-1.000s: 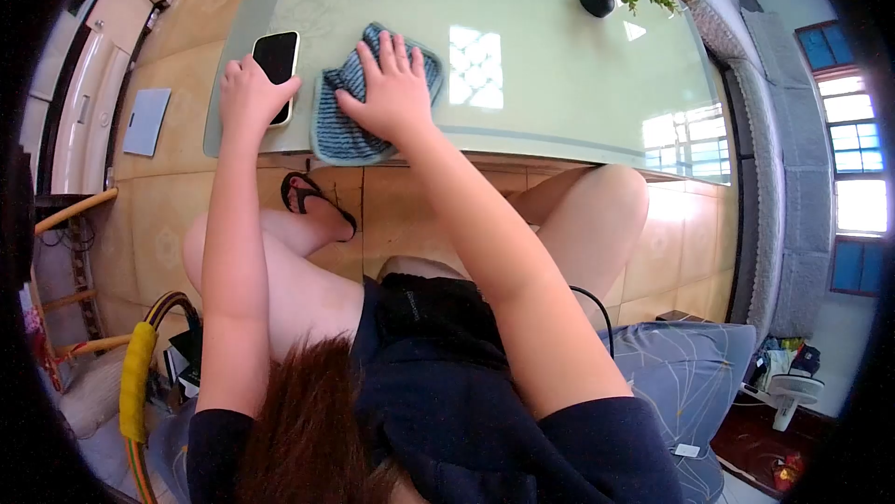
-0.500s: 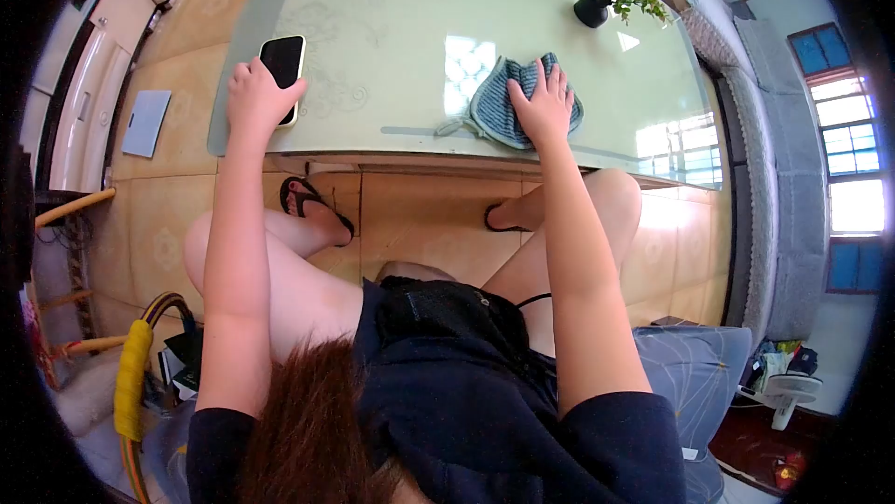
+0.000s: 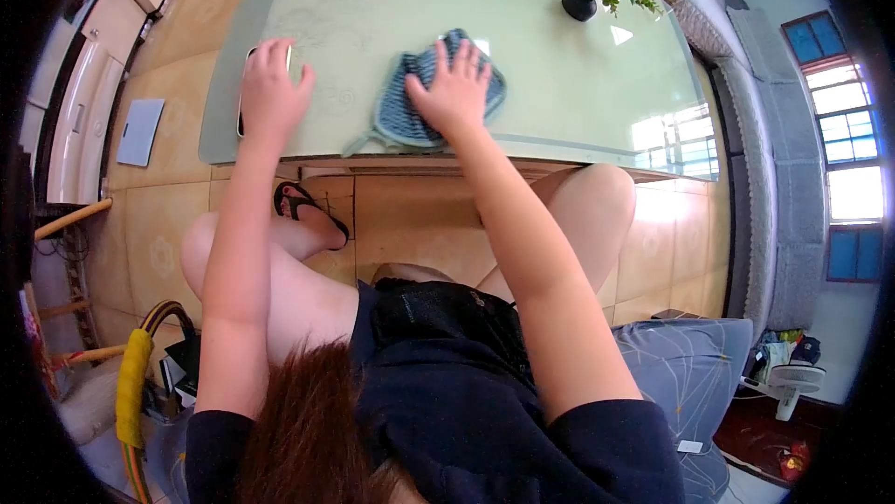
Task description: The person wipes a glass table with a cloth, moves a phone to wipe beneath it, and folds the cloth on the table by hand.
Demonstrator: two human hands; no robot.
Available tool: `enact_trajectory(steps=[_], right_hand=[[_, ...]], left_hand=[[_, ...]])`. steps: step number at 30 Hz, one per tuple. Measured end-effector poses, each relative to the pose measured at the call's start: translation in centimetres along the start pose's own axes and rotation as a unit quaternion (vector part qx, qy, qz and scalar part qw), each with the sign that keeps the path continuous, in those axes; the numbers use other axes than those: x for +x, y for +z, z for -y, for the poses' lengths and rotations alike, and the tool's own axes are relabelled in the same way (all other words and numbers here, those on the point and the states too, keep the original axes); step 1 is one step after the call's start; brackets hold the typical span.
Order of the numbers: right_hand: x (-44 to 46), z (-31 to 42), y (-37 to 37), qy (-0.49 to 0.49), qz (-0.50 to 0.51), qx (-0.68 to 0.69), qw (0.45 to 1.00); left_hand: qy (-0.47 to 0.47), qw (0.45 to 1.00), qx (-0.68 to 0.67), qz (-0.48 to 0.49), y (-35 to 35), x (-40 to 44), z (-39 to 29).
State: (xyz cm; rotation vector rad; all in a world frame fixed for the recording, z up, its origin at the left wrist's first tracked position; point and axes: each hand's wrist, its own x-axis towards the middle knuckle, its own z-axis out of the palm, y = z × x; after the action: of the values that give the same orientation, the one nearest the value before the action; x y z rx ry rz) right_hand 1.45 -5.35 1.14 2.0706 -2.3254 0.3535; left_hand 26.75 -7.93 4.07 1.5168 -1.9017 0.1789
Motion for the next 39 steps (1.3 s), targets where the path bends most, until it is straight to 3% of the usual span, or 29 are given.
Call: enact_trajectory(steps=[6,11,16,22,23,26,32,39], right_hand=[[-0.4,6.5,1.8,-0.109,-0.046,0.048,0.992],[0.2,6.7,2.0,-0.113,-0.054,0.068,0.990],[1.3,6.2,1.9,-0.084,-0.064,0.171,0.979],[1.5,1.0,0.7,-0.080,-0.045,0.093,0.991],[1.5,-0.1,0.6,-0.061,-0.050,0.073,0.994],[0.5,-2.4,0.4,-0.022,-0.061,0.010,0.998],[-3.1,-3.2,-3.3,0.039,0.077,-0.068,0.994],[-7.0,-4.5,-7.2,0.001,0.191,-0.064,0.979]], left_hand=[[0.084,0.987,-0.121,0.068,0.5,-1.7,-3.9],[0.071,0.979,-0.168,0.085,1.0,-1.6,-4.4],[0.045,0.972,-0.181,0.140,0.3,-1.6,-5.2],[0.074,0.985,0.058,0.143,2.7,-3.3,-5.1],[0.060,0.976,0.076,0.193,3.0,-3.3,-5.2],[0.056,0.968,0.111,0.220,3.1,-3.8,-6.9],[0.080,0.940,0.161,0.291,1.6,-5.2,-9.8],[0.107,0.907,0.200,0.354,-2.7,-7.1,-12.7]])
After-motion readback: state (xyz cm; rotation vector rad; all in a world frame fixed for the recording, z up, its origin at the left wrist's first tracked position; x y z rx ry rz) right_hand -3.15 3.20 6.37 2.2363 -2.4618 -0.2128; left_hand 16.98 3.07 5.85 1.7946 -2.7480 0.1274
